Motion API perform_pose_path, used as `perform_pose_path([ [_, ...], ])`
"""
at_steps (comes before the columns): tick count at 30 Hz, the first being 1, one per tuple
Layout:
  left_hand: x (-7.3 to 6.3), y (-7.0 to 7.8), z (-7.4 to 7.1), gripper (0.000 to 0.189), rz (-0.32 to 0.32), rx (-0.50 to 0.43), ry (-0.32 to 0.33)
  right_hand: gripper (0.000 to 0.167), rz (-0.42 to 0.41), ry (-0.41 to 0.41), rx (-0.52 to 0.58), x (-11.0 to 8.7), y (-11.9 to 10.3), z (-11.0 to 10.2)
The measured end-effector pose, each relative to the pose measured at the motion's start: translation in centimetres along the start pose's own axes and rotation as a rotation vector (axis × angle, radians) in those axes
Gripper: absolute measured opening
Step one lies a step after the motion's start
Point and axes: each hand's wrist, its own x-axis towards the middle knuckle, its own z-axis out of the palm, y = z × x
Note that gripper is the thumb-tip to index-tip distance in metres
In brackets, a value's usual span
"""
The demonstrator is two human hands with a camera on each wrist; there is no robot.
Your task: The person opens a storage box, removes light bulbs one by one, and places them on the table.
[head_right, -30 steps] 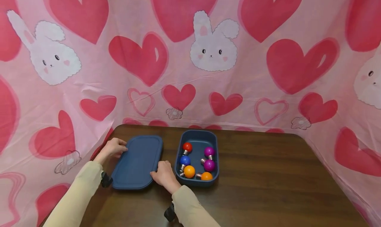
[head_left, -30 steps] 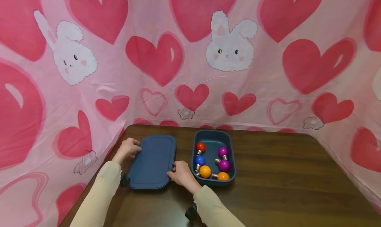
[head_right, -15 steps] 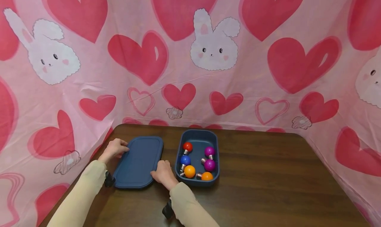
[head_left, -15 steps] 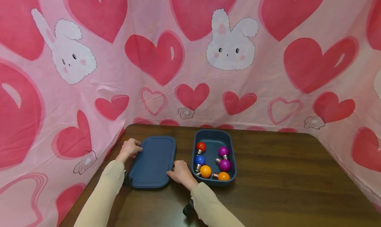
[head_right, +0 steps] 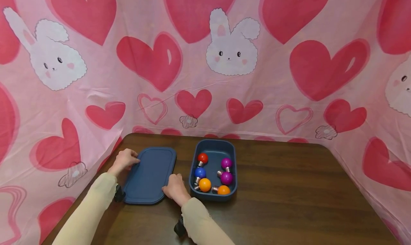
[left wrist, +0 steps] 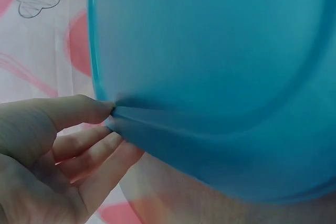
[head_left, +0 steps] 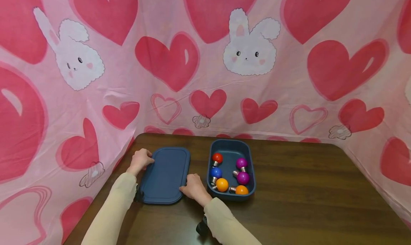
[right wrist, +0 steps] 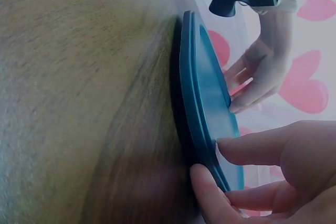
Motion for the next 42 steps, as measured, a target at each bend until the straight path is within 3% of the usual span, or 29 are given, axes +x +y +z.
perform_pose_path([
  [5, 0.0, 0.3, 0.1, 0.009, 0.031, 0.052, 0.022, 0.037, 0.015, -0.008, -0.012, 0.0, -0.1, 0.2],
  [10, -0.1, 0.4, 0.3, 0.023, 0.07, 0.09, 0.044, 0.038, 0.022, -0.02, 0.004, 0.0, -0.1, 0.2],
  [17, -0.4, 0.5, 0.6, 0.039, 0.075, 0.105, 0.056, 0.039, 0.022, -0.049, 0.03, -0.2, 0.0, 0.2],
  [24, -0.4, 0.4, 0.9, 0.04, 0.053, 0.156, 0.077, 0.041, 0.014, -0.055, 0.027, -0.4, 0.0, 0.0],
  [30, -0.4, 0.0, 1.1, 0.041, 0.054, 0.153, 0.089, 0.041, 0.002, -0.074, 0.052, -0.7, -0.1, -0.5],
  [36, -0.5, -0.1, 1.0, 0.04, 0.063, 0.148, 0.103, 0.052, -0.008, -0.09, 0.07, -1.1, 0.0, -0.6],
  [42, -0.7, -0.1, 0.7, 0.031, 0.076, 0.14, 0.103, 0.051, -0.06, -0.087, 0.085, -1.5, -0.1, -1.3],
])
